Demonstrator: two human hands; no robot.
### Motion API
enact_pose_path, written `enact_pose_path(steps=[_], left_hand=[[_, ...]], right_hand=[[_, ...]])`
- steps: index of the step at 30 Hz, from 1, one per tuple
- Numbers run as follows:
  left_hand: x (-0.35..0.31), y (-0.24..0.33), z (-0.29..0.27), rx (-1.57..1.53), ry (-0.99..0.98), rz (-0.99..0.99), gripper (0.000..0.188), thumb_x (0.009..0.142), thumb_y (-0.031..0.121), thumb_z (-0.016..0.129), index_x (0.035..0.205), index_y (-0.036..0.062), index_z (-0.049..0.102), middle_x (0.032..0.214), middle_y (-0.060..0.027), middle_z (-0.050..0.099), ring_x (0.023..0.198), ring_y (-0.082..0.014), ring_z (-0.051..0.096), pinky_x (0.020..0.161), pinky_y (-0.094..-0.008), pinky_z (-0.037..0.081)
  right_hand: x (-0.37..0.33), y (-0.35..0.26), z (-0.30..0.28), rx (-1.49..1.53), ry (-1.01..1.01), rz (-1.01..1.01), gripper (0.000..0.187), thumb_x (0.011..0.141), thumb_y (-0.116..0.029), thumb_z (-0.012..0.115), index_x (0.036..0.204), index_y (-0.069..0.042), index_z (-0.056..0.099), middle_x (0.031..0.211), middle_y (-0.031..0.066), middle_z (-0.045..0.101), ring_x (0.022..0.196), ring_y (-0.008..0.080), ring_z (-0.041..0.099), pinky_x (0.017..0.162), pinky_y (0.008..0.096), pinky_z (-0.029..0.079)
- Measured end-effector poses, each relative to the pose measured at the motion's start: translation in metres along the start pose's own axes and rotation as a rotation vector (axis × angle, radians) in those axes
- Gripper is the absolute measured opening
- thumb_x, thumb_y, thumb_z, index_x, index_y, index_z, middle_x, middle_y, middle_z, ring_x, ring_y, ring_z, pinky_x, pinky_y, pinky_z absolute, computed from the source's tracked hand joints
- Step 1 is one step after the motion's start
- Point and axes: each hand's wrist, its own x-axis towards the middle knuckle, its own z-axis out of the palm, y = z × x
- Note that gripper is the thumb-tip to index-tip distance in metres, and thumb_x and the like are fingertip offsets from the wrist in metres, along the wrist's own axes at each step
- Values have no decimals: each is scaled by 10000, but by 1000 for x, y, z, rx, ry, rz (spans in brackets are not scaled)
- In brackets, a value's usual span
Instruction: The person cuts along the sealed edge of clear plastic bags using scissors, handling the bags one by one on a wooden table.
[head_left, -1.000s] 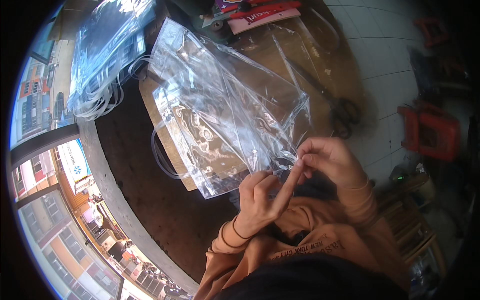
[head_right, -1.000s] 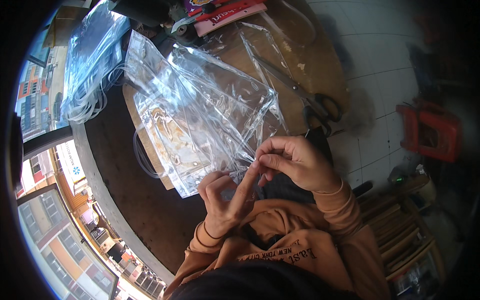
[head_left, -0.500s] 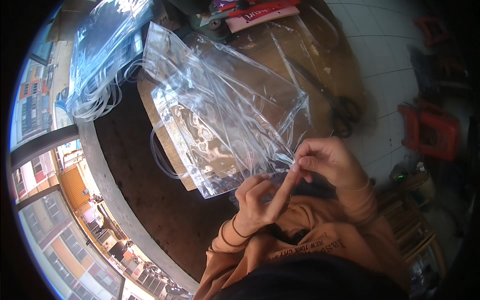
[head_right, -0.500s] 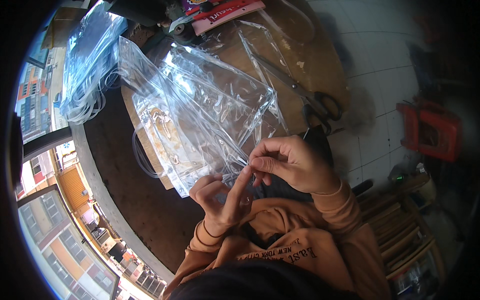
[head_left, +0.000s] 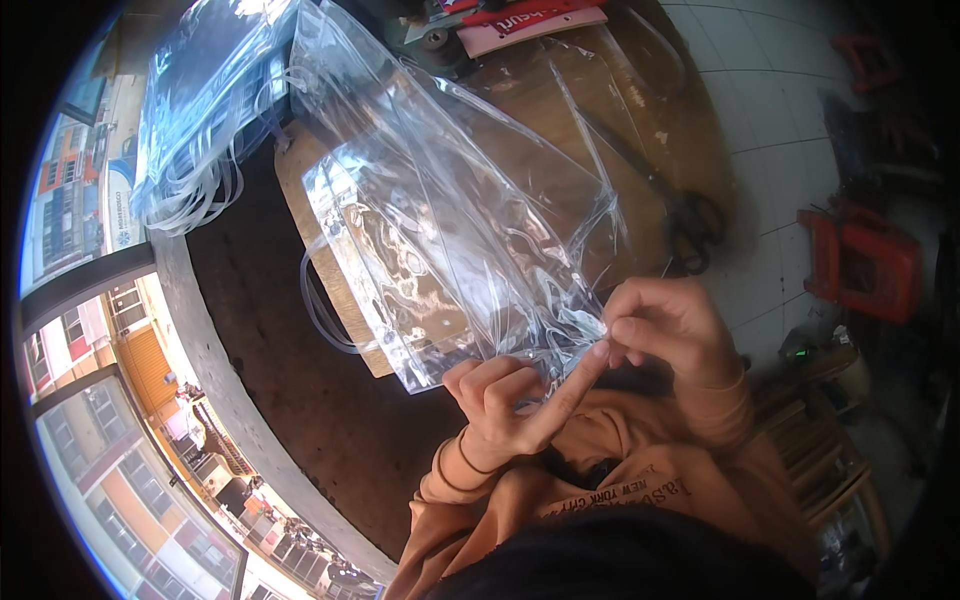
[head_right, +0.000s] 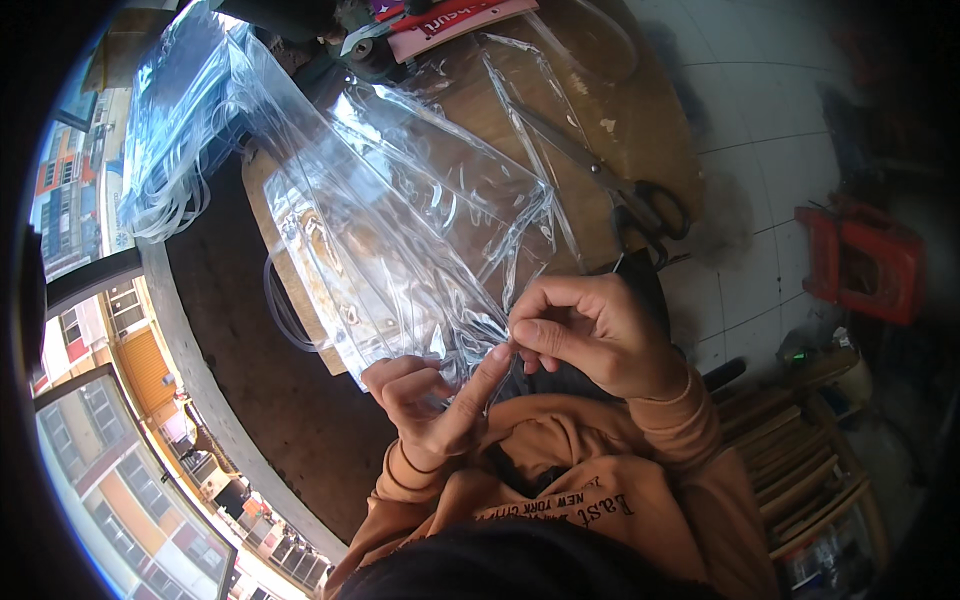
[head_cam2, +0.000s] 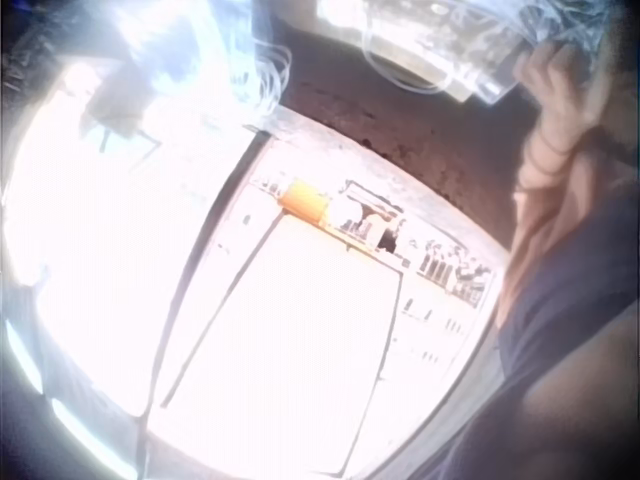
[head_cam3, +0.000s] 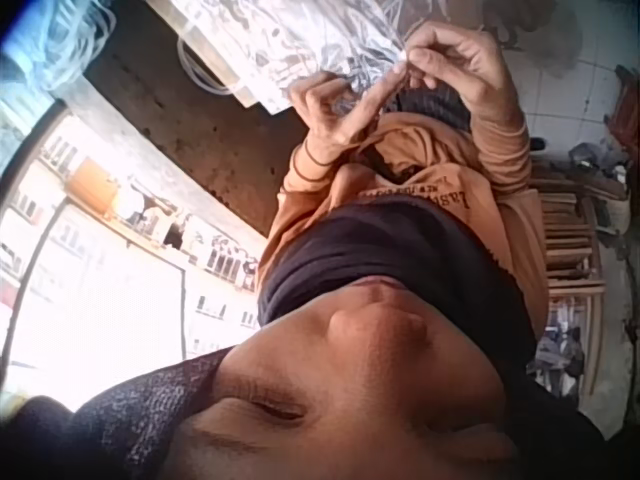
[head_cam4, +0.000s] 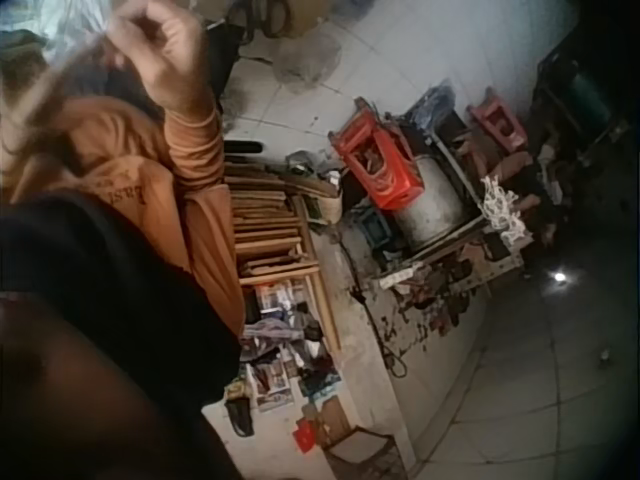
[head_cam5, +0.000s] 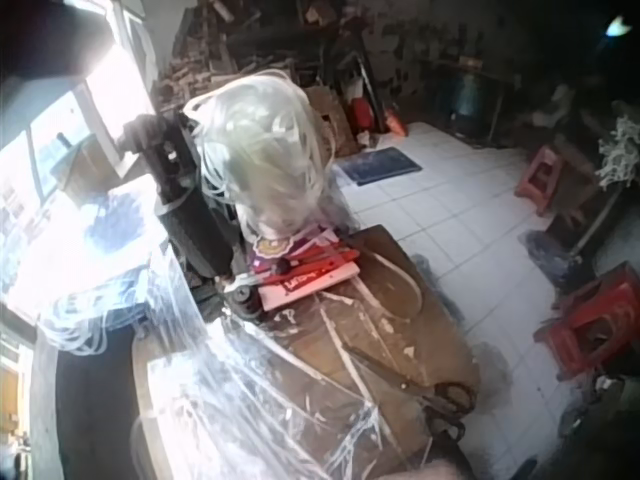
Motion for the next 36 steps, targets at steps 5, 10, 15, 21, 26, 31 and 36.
enact_pose_path(steps=[5, 10, 15, 21, 26, 31, 36], left_hand=[[2, 1, 2, -78, 31, -14, 490, 610, 80, 660, 1062, 262, 709, 829, 37, 430, 694, -96, 412, 656, -231, 330], [14, 2, 5, -30, 46, 41, 446, 623, 71, 669, 1043, 214, 716, 987, 71, 593, 655, -61, 415, 649, -212, 333], [13, 1, 6, -30, 74, 35, 405, 645, 83, 698, 1030, 205, 719, 978, 69, 603, 650, -57, 406, 640, -205, 325], [14, 4, 5, -26, 76, 13, 373, 666, 130, 739, 1032, 196, 719, 958, 60, 591, 659, -55, 404, 618, -209, 307], [12, 4, 3, -2, 52, 6, 384, 669, 107, 721, 1045, 184, 717, 936, 60, 584, 674, -58, 415, 597, -215, 302], [17, 6, 4, -14, 55, -36, 394, 652, 87, 704, 1037, 171, 721, 897, 61, 578, 665, -68, 422, 589, -221, 307], [12, 5, 8, -42, 108, -59, 389, 648, 86, 709, 1029, 165, 723, 852, 65, 558, 662, -72, 415, 587, -223, 300]], right_hand=[[1, -8, 0, -38, -12, -31, 131, 914, -69, 543, 834, 24, 590, 787, 42, 603, 630, 60, 529, 571, 189, 436], [9, -10, -12, -510, 210, -357, 57, 874, -13, 552, 907, 24, 579, 810, 82, 585, 721, 150, 572, 674, 262, 472], [0, -7, -45, -1286, 493, -242, 420, 761, 2, 652, 1152, -2, 498, 1027, 149, 474, 847, 275, 543, 747, 360, 465], [-2, 17, -57, -1464, 524, -268, 539, 733, -25, 697, 1224, -58, 478, 1046, 154, 427, 924, 299, 499, 769, 402, 449], [-3, 17, -66, -1339, 504, -237, 536, 737, -3, 681, 1231, -63, 482, 1029, 146, 447, 887, 306, 533, 782, 412, 451], [-7, 13, -72, -1261, 488, -231, 526, 758, 26, 652, 1247, -81, 492, 1019, 145, 510, 911, 288, 568, 771, 384, 465], [-23, 10, -77, -834, 487, -59, 552, 782, 85, 605, 1292, -77, 473, 1000, 119, 599, 891, 181, 595, 765, 294, 482]])
